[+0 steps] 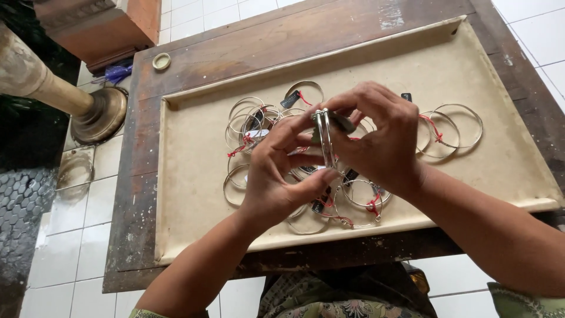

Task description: A person is polishing a silver-colored bracelet using a small green polishing cloth over a tray of other bracelets.

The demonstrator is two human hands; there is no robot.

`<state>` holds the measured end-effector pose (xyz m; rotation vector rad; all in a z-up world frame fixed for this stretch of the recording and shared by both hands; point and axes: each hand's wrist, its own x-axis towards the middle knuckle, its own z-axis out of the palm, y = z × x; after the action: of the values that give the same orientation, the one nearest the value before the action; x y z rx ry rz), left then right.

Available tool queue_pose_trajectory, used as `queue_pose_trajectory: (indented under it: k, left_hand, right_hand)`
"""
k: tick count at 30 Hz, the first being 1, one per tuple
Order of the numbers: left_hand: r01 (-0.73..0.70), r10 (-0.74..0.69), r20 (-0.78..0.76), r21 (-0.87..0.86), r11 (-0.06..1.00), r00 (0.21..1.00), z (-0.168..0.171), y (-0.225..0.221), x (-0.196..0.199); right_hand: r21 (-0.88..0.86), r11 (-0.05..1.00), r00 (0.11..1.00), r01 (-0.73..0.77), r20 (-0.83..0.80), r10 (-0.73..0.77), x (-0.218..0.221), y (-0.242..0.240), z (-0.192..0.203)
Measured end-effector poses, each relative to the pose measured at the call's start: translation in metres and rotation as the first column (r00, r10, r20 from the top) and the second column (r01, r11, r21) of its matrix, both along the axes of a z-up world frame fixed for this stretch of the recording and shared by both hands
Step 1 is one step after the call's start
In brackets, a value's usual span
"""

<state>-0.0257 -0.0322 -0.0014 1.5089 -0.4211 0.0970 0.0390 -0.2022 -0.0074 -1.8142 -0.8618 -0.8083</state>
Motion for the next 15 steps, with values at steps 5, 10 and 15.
queue_pose_trajectory:
  k: [5,10,15]
  left_hand:
    - [0.038,-0.042,-0.101,-0.041,0.998,0.994,0.002,0.003,-0.001]
    - [-0.099,0.077,0.166,0.132,0.986,0.983,0.008,0.001,-0.007]
    - [0.043,-0.043,-0.018,0.042,0.998,0.999,0.014,0.003,-0.009]
  right_hand:
    - [-0.019,1.0,1.0,0.002,0.015,-0.002,-0.006,-0.002,0.006]
    - [0.063,0.998,0.938,0.017,-0.346,0.006,-0.008,0.003,0.004]
    - [0.024,1.0,0.997,0.015,-0.07,-0.013,-0.009,-0.004,0.007]
